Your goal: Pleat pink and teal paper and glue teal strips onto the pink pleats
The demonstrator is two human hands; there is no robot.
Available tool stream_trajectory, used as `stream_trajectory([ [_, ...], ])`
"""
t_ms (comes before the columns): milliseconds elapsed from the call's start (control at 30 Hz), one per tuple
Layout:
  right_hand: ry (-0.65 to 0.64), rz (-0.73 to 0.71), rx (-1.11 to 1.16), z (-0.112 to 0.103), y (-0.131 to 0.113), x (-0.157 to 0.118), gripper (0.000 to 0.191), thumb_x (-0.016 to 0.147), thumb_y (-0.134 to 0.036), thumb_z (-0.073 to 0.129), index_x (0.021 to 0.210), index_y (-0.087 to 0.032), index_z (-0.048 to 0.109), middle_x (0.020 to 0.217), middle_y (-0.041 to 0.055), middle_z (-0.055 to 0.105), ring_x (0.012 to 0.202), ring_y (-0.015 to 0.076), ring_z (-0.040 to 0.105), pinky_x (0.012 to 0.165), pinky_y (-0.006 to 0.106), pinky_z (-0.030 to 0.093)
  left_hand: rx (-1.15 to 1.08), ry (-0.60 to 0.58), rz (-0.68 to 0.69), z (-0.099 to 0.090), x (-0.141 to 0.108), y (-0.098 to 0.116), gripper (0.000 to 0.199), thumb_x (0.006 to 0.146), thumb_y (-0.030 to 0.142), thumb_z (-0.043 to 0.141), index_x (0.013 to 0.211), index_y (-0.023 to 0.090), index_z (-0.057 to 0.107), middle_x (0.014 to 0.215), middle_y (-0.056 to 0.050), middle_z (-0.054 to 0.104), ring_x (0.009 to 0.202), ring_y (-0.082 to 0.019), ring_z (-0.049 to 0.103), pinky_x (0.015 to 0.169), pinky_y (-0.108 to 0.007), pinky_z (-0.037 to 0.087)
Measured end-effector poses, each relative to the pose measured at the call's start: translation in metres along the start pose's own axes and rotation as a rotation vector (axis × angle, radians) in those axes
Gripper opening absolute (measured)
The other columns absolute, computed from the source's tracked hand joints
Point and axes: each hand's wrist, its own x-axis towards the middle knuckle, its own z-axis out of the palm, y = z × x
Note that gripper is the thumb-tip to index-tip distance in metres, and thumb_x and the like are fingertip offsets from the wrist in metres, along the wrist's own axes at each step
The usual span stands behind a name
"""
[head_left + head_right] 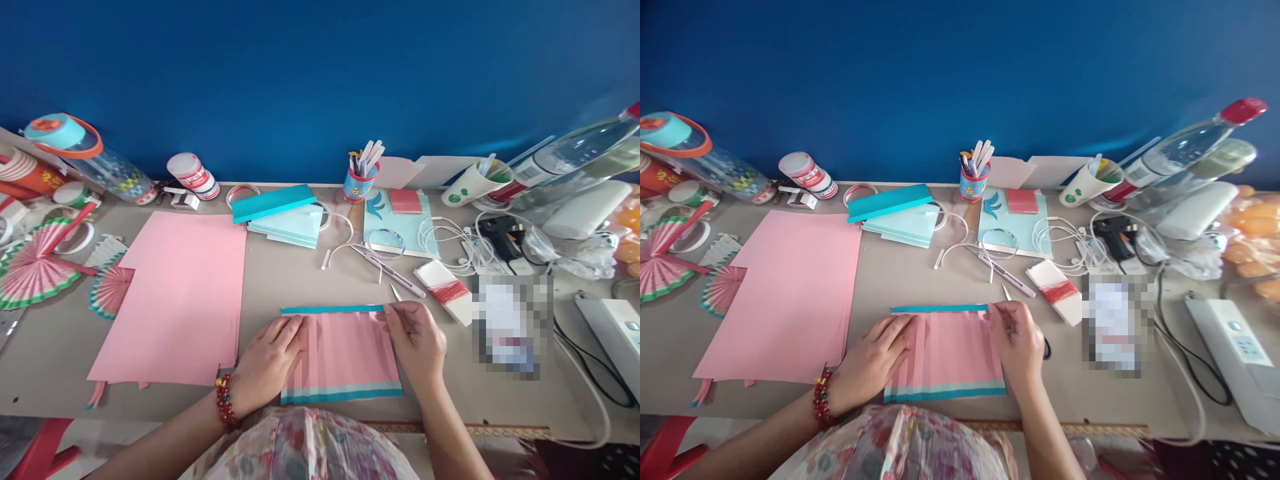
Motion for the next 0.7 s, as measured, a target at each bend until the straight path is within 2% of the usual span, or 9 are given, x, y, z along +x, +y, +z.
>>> stream_trajectory([
  [167,0.007,-0.024,-0.115,-0.0014,0.0022,0.0003,0.025,0.088,-0.048,0.061,0.085,-0.023,0.057,0.07,-0.0009,0.069,0.061,0.0161,0.067,0.06,0.025,0.049,0.045,0.025,-0.001,0.0019,-0.0009,0.0016,0.046,0.097,0.025,0.048,0.142,0.018,0.046,0.141,-0.007,0.052,0.117,-0.024,0.051,0.1,-0.037,0.045],
  [367,0.018,-0.078,-0.187,0.0005,0.0053,0.0006,0.026,0.089,-0.048,0.06,0.084,-0.023,0.057,0.07,-0.0016,0.067,0.061,0.015,0.065,0.06,0.025,0.047,0.084,0.042,0.039,0.0057,-0.0025,0.0,0.038,0.098,0.023,0.045,0.134,0.021,0.056,0.154,-0.001,0.039,0.114,-0.024,0.049,0.098,-0.037,0.044],
  [500,0.02,-0.098,-0.216,0.0006,0.0047,0.0009,0.025,0.089,-0.047,0.06,0.084,-0.023,0.057,0.069,-0.002,0.067,0.059,0.0148,0.065,0.059,0.024,0.046,0.098,0.023,0.053,0.0054,-0.0021,-0.0012,0.04,0.098,0.026,0.046,0.136,0.022,0.055,0.158,0.001,0.032,0.116,-0.024,0.047,0.1,-0.037,0.042],
  [700,0.022,-0.119,-0.206,-0.0001,0.0028,0.0016,0.023,0.09,-0.045,0.06,0.083,-0.023,0.056,0.068,-0.0025,0.066,0.058,0.0139,0.064,0.059,0.023,0.046,0.117,0.006,0.075,0.0025,-0.0001,-0.0028,0.043,0.098,0.03,0.046,0.14,0.021,0.05,0.158,-0.002,0.033,0.116,-0.023,0.048,0.101,-0.037,0.041],
])
